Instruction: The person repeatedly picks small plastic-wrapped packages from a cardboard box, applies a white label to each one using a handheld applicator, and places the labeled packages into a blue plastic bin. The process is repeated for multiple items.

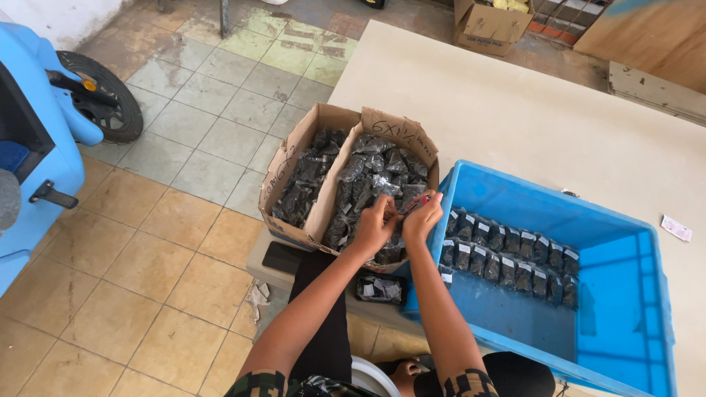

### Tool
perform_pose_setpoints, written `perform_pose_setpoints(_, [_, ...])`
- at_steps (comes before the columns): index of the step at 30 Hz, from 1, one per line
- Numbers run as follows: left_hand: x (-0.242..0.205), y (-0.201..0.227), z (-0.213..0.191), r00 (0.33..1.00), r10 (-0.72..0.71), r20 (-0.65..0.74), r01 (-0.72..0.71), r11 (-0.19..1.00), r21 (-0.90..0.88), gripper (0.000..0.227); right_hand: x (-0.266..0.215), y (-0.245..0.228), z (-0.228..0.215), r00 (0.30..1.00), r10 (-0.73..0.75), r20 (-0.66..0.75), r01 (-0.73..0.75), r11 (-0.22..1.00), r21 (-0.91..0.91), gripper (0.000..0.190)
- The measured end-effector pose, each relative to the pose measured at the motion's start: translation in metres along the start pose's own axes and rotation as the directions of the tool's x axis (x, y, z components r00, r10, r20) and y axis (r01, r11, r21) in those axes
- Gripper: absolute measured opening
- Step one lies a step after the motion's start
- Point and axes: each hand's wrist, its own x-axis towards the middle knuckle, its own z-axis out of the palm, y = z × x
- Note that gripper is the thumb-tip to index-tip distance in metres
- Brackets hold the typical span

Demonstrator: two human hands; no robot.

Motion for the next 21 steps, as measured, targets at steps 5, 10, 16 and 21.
perform_pose_setpoints(5, [-0.003, -0.005, 0.003, 1.000, -0.003, 0.011, 0.003, 1.000, -0.022, 0.027, 0.010, 0.029, 0.002, 0.998, -0.004, -0.064, 0.001, 0.999, -0.052, 0.061])
perform_pose_setpoints(10, [0.000, -0.008, -0.003, 0.997, -0.056, 0.044, 0.059, 0.997, -0.049, 0.026, 0.012, 0.026, 0.014, 0.999, 0.018, -0.034, -0.022, 0.993, -0.117, 0.063])
perform_pose_setpoints(16, [0.004, -0.029, -0.012, 0.999, -0.034, 0.035, 0.032, 0.997, 0.065, 0.025, 0.014, -0.001, 0.015, 0.962, 0.272, 0.039, -0.272, 0.962, -0.013, 0.061])
perform_pose_setpoints(21, [0.000, -0.041, -0.038, 0.982, -0.185, -0.036, 0.182, 0.980, -0.075, 0.021, 0.002, -0.039, 0.010, 0.924, 0.363, 0.118, -0.361, 0.932, -0.044, 0.008])
